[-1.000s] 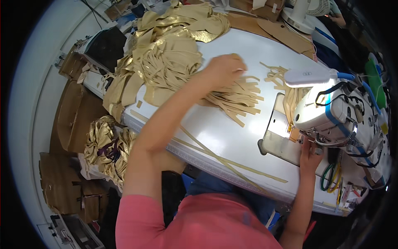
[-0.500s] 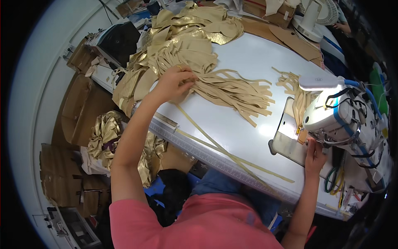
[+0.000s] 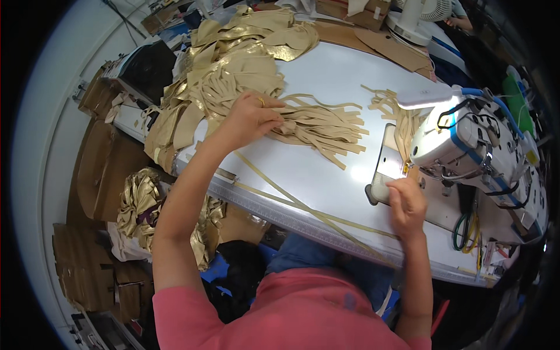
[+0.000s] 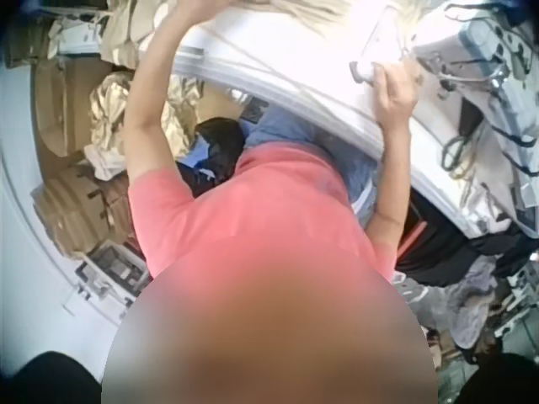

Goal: The user is sewing fabric strips using an industrial sewing machine in a production environment.

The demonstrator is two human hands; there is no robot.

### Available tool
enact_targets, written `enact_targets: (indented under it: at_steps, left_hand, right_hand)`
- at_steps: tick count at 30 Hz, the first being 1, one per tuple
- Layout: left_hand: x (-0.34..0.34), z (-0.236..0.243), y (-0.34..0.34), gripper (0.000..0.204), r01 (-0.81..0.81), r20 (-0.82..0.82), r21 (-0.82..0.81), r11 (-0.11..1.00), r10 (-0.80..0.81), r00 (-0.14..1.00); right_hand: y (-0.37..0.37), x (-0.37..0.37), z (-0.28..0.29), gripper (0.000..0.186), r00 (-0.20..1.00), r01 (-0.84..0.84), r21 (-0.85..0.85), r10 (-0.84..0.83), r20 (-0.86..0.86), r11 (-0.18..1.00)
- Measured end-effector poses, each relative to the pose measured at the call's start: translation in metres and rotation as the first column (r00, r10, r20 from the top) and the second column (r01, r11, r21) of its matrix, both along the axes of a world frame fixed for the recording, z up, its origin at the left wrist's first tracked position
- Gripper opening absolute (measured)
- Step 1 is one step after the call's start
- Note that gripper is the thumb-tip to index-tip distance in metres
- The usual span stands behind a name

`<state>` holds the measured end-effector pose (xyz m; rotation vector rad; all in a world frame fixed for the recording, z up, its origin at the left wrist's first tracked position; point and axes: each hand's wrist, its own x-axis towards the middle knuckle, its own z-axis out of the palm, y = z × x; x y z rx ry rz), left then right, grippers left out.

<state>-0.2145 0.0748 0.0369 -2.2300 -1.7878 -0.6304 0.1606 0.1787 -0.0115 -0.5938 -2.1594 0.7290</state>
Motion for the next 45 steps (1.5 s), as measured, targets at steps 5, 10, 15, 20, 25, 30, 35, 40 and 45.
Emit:
enact_targets:
  at_steps: [5,10,15,20,25,30,35,40,45]
  left_hand:
    - [0.07,0.011,0.013,0.01,0.245,0.552,-0.232,0.941,-0.081,0.83]
    - [0.118,0.016,0.015,0.01,0.434,0.705,-0.321,0.842,-0.094,0.703]
    - [0.125,-0.001,0.019,0.013,0.591,0.924,-0.367,0.718,0.208,0.322]
    - [0.133,-0.024,0.023,0.017,0.539,0.904,-0.351,0.766,0.126,0.409]
    - [0.136,-0.011,0.024,0.022,0.516,0.878,-0.384,0.766,0.131,0.459]
    - [0.129,-0.006,0.014,0.027,0.534,0.899,-0.408,0.741,0.224,0.377]
    - [0.131,-0.003,0.013,0.026,0.449,0.829,-0.433,0.782,0.15,0.539]
    - [0.136,-0.01,0.016,0.018,0.355,0.735,-0.454,0.817,0.118,0.668]
    - [0.14,-0.008,0.018,0.021,0.479,0.814,-0.571,0.667,0.386,0.434]
  right_hand:
    - [-0.018,-0.043,0.025,0.032,0.974,-0.214,-0.092,0.205,-0.097,0.972]
    - [-0.023,-0.067,0.013,0.043,0.922,-0.374,-0.351,0.302,-0.242,0.858]
    - [-0.017,-0.04,0.005,0.029,0.909,-0.414,-0.737,0.287,-0.303,0.534]
    - [-0.017,-0.04,0.002,0.021,0.953,-0.3,-0.481,0.241,-0.182,0.824]
    - [-0.01,-0.032,-0.01,0.014,0.944,-0.324,-0.514,0.239,-0.226,0.794]
    - [-0.012,-0.018,-0.006,0.008,0.935,-0.324,-0.586,0.156,-0.319,0.743]
    - [-0.012,-0.001,0.003,0.007,0.964,-0.228,-0.675,0.066,-0.258,0.702]
    - [-0.008,0.009,0.009,0.013,0.982,-0.179,-0.706,0.162,-0.092,0.686]
    - [-0.007,0.012,0.01,0.013,0.986,-0.156,-0.756,0.148,-0.079,0.636]
